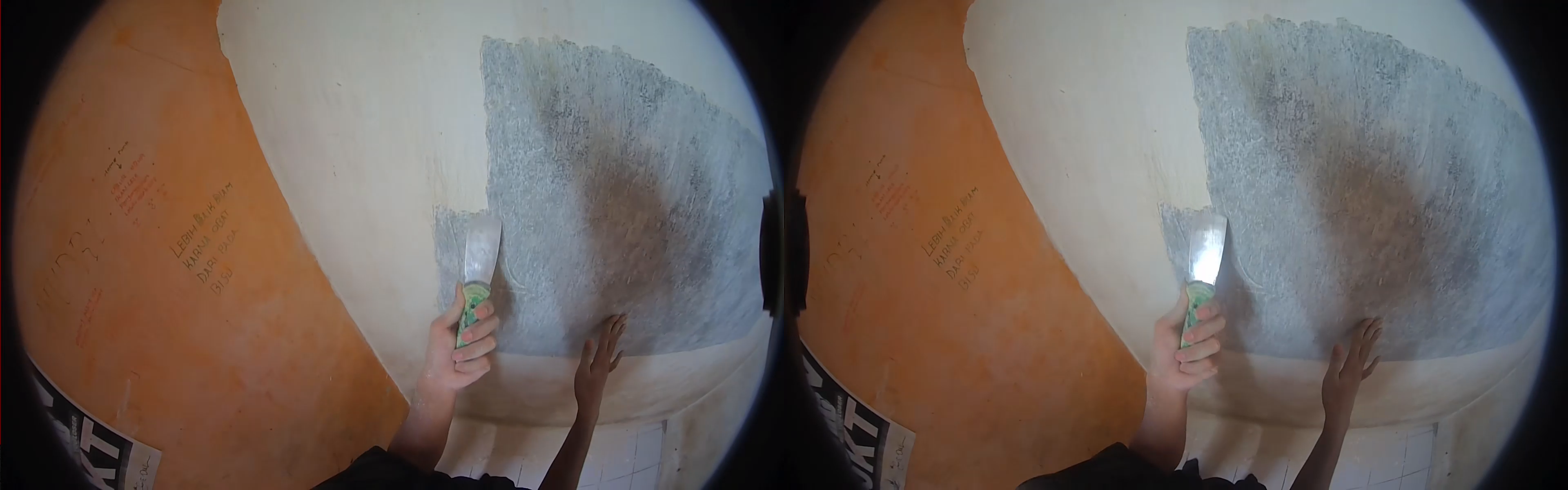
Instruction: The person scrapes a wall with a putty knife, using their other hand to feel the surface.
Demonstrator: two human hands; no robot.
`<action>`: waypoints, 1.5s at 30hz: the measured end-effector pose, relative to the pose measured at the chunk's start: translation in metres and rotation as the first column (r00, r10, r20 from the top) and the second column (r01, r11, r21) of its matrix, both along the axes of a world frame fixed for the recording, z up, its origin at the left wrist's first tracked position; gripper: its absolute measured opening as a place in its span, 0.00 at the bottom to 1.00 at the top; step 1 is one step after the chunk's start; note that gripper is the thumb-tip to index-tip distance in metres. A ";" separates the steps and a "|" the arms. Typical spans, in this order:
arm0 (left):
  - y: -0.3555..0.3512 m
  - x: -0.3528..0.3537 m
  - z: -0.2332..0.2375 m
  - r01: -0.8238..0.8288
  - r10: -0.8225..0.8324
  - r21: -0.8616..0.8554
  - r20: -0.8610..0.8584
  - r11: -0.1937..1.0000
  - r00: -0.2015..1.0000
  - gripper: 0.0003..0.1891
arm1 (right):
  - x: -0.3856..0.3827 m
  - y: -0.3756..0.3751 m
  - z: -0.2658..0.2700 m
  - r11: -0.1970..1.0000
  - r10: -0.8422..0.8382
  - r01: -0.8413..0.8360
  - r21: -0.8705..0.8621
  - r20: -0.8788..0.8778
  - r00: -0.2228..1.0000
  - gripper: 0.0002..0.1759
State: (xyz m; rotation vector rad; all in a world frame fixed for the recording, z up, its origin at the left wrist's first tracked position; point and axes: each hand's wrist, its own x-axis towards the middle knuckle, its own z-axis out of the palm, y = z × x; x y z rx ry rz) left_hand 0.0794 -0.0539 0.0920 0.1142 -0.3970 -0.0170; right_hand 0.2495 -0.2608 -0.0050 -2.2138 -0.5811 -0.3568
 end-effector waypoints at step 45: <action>0.010 -0.007 0.001 0.069 -0.068 -0.006 0.119 0.998 0.991 0.25 | 0.000 0.002 -0.002 0.998 0.006 -0.006 0.063 -0.001 1.000 0.36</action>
